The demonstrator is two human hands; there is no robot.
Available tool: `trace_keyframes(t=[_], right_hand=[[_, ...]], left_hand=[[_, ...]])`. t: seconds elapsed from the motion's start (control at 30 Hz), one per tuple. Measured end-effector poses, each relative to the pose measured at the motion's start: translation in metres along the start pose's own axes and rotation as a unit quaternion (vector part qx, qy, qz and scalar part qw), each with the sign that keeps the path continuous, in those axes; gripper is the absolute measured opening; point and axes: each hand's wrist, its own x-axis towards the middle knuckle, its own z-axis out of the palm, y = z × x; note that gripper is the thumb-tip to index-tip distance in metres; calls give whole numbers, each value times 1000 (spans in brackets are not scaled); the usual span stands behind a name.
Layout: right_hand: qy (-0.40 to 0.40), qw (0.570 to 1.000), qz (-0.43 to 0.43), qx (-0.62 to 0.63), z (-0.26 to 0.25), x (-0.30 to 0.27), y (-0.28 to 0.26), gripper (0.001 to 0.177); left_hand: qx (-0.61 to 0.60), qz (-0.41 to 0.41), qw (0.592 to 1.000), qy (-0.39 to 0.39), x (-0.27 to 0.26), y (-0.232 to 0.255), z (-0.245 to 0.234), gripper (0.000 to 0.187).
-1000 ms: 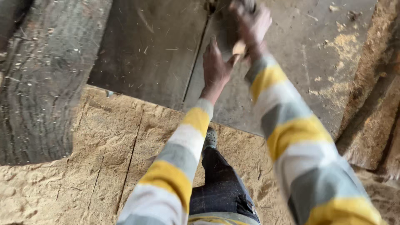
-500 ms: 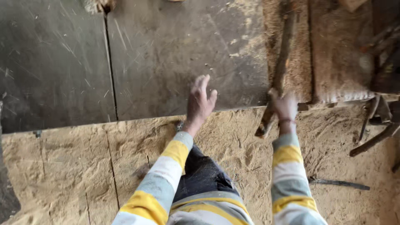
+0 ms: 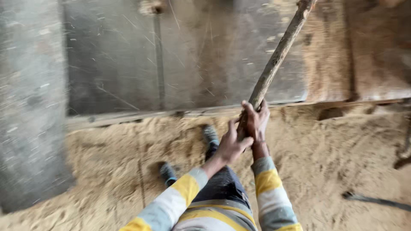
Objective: The person feeds several branches and logs into a vertical bandsaw to cut them into smaller pieces. The person handles the wood by hand, guiding it through the blade and then moving the cut pieces aside.
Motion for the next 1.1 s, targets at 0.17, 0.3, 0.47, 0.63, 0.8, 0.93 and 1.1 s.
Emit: trace_keyframes(t=[0.17,0.3,0.47,0.63,0.8,0.93,1.1], right_hand=[[-107,969,98,200,108,-100,2,21],[-190,962,96,171,175,-145,33,30],[-219,945,-207,-129,218,-153,48,80],[-285,907,-73,-300,254,-134,9,80],[-297,924,-55,-236,293,-134,-19,85],[-284,942,-45,-171,306,-128,-17,84],[-267,946,-61,-172,318,-87,-11,77]], left_hand=[[-16,246,956,157,-109,-53,-74,88],[0,181,964,196,-165,-73,-128,94],[-28,6,982,187,-181,-75,-181,99],[17,151,970,187,-166,-71,-241,97],[109,56,960,252,-157,-61,-282,91],[122,110,945,284,-148,-52,-288,90],[113,-2,953,282,-115,-40,-294,88]])
